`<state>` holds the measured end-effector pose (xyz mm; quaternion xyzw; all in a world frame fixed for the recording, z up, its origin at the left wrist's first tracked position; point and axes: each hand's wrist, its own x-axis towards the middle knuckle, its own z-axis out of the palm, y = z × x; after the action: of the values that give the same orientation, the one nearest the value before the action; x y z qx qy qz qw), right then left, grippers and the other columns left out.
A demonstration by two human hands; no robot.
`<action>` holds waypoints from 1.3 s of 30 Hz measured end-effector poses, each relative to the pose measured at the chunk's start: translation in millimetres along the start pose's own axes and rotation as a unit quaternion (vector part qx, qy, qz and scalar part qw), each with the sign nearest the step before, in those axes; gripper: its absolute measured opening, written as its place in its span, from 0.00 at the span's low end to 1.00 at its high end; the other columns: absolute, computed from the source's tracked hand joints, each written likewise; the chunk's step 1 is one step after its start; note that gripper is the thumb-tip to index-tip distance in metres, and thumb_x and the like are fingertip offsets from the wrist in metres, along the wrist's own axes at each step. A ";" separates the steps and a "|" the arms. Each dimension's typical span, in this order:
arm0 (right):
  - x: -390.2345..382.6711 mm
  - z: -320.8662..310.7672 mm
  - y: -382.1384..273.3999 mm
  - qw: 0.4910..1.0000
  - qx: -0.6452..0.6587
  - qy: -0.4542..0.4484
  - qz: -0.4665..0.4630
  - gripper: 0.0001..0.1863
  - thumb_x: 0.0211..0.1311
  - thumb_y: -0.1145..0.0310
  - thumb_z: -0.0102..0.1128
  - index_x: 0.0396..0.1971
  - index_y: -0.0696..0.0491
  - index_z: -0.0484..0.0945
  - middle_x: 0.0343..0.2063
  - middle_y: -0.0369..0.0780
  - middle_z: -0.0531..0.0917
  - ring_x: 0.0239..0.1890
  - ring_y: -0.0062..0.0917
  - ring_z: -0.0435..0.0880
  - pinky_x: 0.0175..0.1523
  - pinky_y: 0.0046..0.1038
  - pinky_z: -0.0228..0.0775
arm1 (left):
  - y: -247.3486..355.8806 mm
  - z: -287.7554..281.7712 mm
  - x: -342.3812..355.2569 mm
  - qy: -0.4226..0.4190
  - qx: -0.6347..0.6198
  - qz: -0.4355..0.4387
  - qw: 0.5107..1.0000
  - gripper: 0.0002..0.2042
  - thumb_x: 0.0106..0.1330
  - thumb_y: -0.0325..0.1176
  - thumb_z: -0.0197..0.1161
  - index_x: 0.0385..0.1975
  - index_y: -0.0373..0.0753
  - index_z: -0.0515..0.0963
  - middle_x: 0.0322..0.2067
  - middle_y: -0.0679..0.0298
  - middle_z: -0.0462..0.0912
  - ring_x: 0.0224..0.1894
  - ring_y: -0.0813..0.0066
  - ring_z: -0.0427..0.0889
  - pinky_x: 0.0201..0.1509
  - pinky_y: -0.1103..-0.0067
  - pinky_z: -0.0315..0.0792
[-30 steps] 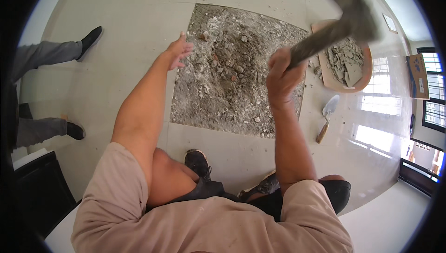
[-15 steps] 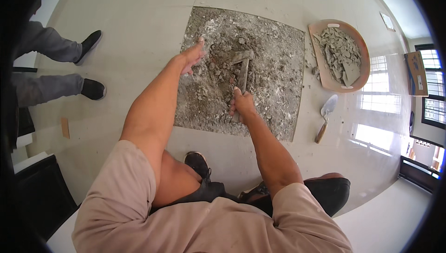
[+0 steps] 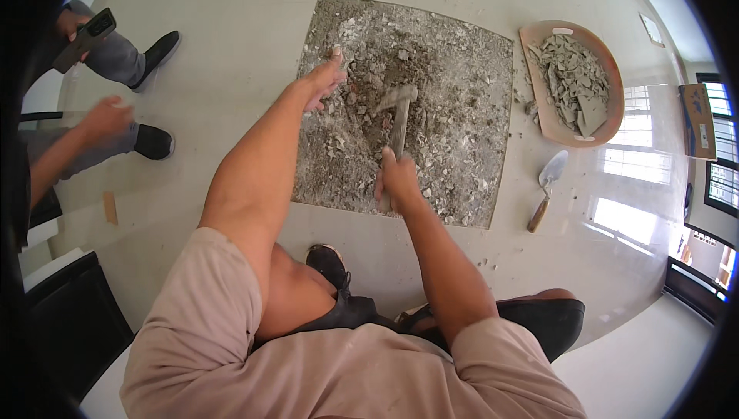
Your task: The person uses a trowel and a hammer to chip away and remove debris from a section of tiled flooring, then clears the loose material by hand.
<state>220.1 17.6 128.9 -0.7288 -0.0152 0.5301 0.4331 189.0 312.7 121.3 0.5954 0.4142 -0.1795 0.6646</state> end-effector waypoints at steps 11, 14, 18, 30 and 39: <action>13.7 -4.1 -52.1 0.842 0.482 -0.171 0.173 0.16 0.78 0.53 0.50 0.35 0.50 0.64 0.19 0.32 0.67 0.15 0.17 0.64 0.18 0.25 0.59 | -2.0 -8.8 7.0 0.035 0.012 -0.018 0.999 0.47 0.68 0.76 0.21 0.79 0.48 0.45 0.80 0.63 0.41 0.81 0.58 0.37 0.76 0.40 0.37; 14.3 -8.2 -68.1 0.739 0.595 -0.278 0.152 0.17 0.79 0.52 0.48 0.36 0.51 0.65 0.19 0.32 0.67 0.15 0.18 0.64 0.18 0.24 0.60 | 6.3 9.6 13.4 0.045 0.005 -0.004 0.999 0.46 0.69 0.76 0.24 0.78 0.48 0.49 0.80 0.63 0.44 0.81 0.58 0.40 0.75 0.39 0.39; -26.5 -2.7 -97.7 0.936 0.335 -0.101 0.048 0.17 0.78 0.52 0.49 0.35 0.51 0.66 0.19 0.32 0.69 0.15 0.18 0.66 0.17 0.25 0.62 | 3.6 4.2 22.8 0.099 0.013 -0.017 0.995 0.34 0.76 0.62 0.43 0.75 0.47 0.60 0.77 0.60 0.56 0.78 0.59 0.53 0.74 0.47 0.51; -189.3 -120.8 -36.9 0.989 -0.072 -0.051 0.115 0.15 0.73 0.59 0.57 0.37 0.56 0.68 0.18 0.34 0.71 0.15 0.19 0.73 0.17 0.26 0.68 | -3.6 64.7 53.6 0.180 0.442 0.057 0.877 0.30 0.68 0.26 0.54 0.73 0.39 0.62 0.76 0.51 0.52 0.74 0.54 0.61 0.75 0.64 0.63; -156.9 -124.4 0.8 0.987 -0.103 -0.049 0.110 0.17 0.72 0.57 0.59 0.39 0.56 0.68 0.20 0.35 0.71 0.15 0.20 0.73 0.17 0.28 0.69 | -10.1 30.9 57.1 0.182 0.383 0.185 0.886 0.23 0.72 0.25 0.48 0.68 0.39 0.71 0.74 0.51 0.59 0.72 0.57 0.66 0.66 0.64 0.73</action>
<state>248.9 -135.0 255.4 -0.7397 -0.0107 0.6052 0.2940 225.8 295.9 69.5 0.8917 0.3094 -0.0867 0.3187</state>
